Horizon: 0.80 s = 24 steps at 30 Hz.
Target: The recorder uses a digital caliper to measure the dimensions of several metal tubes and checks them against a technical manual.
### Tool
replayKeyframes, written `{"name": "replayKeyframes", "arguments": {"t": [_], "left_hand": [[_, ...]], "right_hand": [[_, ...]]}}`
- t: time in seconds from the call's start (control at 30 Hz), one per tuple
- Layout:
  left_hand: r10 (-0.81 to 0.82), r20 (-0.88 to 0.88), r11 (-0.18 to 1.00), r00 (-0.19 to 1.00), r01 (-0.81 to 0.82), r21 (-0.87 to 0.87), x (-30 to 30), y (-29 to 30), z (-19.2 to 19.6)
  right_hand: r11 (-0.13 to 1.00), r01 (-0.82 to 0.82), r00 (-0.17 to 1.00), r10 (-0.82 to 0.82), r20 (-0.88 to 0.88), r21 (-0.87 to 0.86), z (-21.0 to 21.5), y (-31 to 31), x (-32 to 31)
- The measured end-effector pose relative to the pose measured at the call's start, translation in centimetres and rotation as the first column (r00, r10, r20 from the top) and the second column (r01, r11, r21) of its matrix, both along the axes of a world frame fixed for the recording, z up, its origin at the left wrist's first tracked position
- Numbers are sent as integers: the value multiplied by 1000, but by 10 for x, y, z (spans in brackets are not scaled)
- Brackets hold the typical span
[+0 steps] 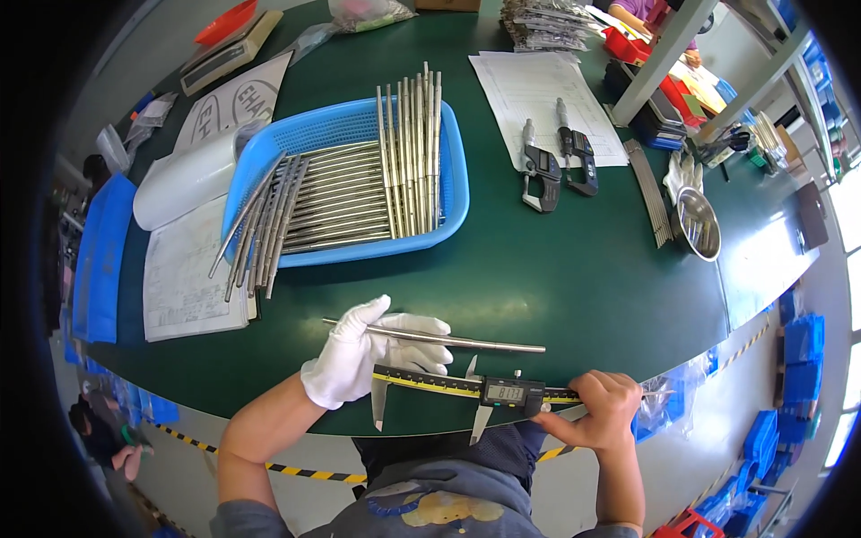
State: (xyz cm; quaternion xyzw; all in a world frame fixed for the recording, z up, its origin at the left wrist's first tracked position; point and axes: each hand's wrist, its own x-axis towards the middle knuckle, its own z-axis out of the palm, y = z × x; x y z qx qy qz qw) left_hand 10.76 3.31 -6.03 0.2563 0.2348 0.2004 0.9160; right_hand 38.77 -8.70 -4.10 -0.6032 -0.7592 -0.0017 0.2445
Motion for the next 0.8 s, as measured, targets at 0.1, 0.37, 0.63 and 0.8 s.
{"name": "replayKeyframes", "arguments": {"t": [0.1,0.37,0.63,0.8], "left_hand": [[2,-30,1000,1000,-2,-2,0,-1,5],[8,-12,1000,1000,-8,-10,0,-1,1],[14,12,999,1000,-13,-39,2,-2,0],[13,3,1000,1000,-13,-25,2,-2,1]], "right_hand": [[1000,4,1000,-4,-4,4,-1,1,-1],[1000,-4,1000,4,-13,-15,-2,2,-2],[999,4,1000,-4,5,-33,-2,1,-1],[1000,-1,1000,1,2,-24,-3,0,-2]]}}
